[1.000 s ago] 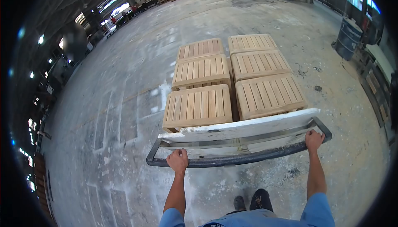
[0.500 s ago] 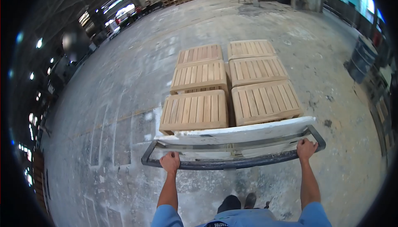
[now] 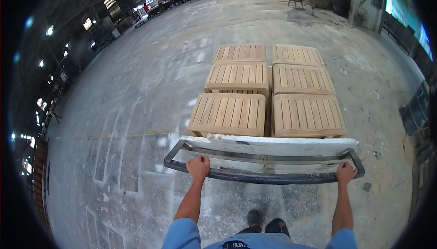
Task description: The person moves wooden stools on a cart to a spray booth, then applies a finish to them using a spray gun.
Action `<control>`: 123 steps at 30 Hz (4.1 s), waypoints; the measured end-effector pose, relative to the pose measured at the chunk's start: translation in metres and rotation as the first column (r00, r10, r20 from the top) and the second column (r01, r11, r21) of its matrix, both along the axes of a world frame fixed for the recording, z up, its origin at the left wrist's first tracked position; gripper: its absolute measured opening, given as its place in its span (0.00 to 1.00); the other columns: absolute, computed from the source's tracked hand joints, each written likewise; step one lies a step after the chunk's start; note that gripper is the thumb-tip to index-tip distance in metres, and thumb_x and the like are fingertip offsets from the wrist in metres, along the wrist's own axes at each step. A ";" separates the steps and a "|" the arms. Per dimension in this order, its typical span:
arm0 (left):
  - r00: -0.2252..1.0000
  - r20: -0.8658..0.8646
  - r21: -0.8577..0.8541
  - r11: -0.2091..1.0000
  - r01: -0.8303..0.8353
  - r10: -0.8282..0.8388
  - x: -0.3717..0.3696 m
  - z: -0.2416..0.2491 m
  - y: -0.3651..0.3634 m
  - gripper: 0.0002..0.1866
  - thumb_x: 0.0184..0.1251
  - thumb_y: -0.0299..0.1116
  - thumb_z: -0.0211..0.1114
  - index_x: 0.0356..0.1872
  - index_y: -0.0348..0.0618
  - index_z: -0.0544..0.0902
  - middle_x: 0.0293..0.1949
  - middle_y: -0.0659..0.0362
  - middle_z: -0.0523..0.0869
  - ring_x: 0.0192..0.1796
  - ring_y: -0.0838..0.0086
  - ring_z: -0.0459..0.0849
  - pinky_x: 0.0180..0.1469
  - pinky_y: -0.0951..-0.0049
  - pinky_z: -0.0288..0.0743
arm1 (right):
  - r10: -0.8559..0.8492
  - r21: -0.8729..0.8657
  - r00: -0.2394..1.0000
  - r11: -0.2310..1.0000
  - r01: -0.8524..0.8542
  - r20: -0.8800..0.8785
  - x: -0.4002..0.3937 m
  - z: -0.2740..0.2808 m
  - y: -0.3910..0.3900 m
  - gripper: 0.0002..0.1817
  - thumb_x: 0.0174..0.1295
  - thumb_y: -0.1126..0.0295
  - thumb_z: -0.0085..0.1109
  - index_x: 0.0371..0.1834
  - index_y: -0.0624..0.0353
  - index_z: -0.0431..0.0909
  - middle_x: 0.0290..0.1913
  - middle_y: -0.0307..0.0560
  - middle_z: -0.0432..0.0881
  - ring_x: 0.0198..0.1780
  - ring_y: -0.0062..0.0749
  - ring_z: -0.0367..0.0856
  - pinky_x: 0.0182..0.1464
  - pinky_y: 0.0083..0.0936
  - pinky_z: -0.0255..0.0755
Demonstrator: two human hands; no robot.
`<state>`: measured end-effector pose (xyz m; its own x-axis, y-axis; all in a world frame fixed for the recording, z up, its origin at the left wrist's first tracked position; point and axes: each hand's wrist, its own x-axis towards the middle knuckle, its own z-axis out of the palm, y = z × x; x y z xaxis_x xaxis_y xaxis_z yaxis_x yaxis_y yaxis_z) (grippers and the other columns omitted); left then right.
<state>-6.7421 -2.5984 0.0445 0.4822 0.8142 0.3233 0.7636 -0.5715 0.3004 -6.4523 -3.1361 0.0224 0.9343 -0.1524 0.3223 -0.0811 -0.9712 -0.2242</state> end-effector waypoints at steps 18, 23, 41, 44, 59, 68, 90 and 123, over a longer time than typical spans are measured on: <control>0.999 -0.053 -0.016 1.000 0.009 -0.010 0.418 0.008 0.234 0.17 0.61 0.45 0.56 0.25 0.45 0.87 0.27 0.54 0.88 0.33 0.58 0.85 0.53 0.63 0.67 | 0.018 0.028 0.999 0.999 -0.018 -0.027 0.408 0.025 0.228 0.13 0.60 0.63 0.53 0.30 0.57 0.85 0.29 0.56 0.84 0.37 0.49 0.82 0.70 0.48 0.53; 1.000 -0.004 -0.031 0.999 0.008 -0.008 0.542 0.011 0.282 0.17 0.60 0.44 0.57 0.25 0.44 0.87 0.25 0.54 0.88 0.32 0.59 0.85 0.52 0.64 0.67 | 0.019 0.030 1.000 0.999 -0.019 -0.003 0.529 0.025 0.283 0.13 0.61 0.62 0.53 0.26 0.57 0.82 0.26 0.53 0.83 0.35 0.47 0.81 0.70 0.48 0.53; 0.999 0.012 -0.073 0.996 0.049 -0.049 0.995 0.015 0.505 0.19 0.61 0.45 0.55 0.23 0.42 0.85 0.23 0.52 0.86 0.31 0.58 0.83 0.54 0.63 0.65 | 0.003 0.083 0.999 0.997 -0.006 0.036 0.986 0.025 0.501 0.11 0.59 0.64 0.54 0.26 0.57 0.81 0.26 0.51 0.83 0.34 0.47 0.81 0.70 0.47 0.54; 0.999 0.009 -0.046 0.998 0.050 -0.049 1.058 0.017 0.537 0.19 0.61 0.45 0.54 0.24 0.42 0.86 0.24 0.52 0.86 0.31 0.57 0.83 0.53 0.63 0.65 | -0.002 0.081 0.998 0.997 -0.003 0.060 1.045 0.033 0.535 0.11 0.59 0.64 0.54 0.26 0.56 0.82 0.26 0.51 0.83 0.34 0.46 0.81 0.69 0.47 0.55; 0.998 0.029 -0.070 0.996 0.049 -0.047 1.435 0.016 0.701 0.20 0.63 0.44 0.54 0.24 0.41 0.86 0.25 0.51 0.87 0.33 0.58 0.83 0.56 0.64 0.64 | 0.060 0.136 0.997 0.989 -0.066 0.044 1.426 0.031 0.697 0.12 0.60 0.63 0.54 0.27 0.57 0.83 0.25 0.53 0.82 0.34 0.49 0.80 0.68 0.47 0.56; 1.000 0.001 -0.029 1.000 0.011 -0.011 1.658 0.017 0.787 0.19 0.62 0.44 0.54 0.23 0.43 0.86 0.24 0.52 0.86 0.33 0.58 0.82 0.55 0.63 0.64 | 0.060 0.161 0.993 0.984 -0.076 0.101 1.665 0.011 0.789 0.12 0.60 0.63 0.54 0.26 0.58 0.81 0.25 0.54 0.82 0.33 0.49 0.79 0.68 0.47 0.57; 0.984 0.167 0.016 0.998 -0.066 0.063 2.238 0.047 0.971 0.15 0.59 0.42 0.61 0.17 0.47 0.84 0.21 0.54 0.84 0.29 0.60 0.84 0.41 0.58 0.71 | 0.301 -0.055 0.922 0.953 -0.297 0.245 2.322 -0.023 0.954 0.15 0.61 0.56 0.57 0.35 0.55 0.86 0.30 0.56 0.84 0.32 0.58 0.80 0.36 0.49 0.71; 0.937 0.346 0.112 0.989 -0.096 0.052 2.324 0.008 1.014 0.15 0.59 0.42 0.61 0.18 0.45 0.82 0.21 0.53 0.84 0.29 0.55 0.83 0.41 0.59 0.72 | 0.195 0.026 0.980 0.980 -0.196 0.042 2.410 -0.038 0.999 0.19 0.67 0.52 0.50 0.46 0.53 0.84 0.41 0.50 0.86 0.42 0.48 0.83 0.52 0.41 0.71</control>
<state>-4.4182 -1.5847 0.0526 0.2650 0.7855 0.5593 0.6691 -0.5674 0.4799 -4.0419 -2.1376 -0.0157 0.9338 0.0217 0.3573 0.1189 -0.9603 -0.2525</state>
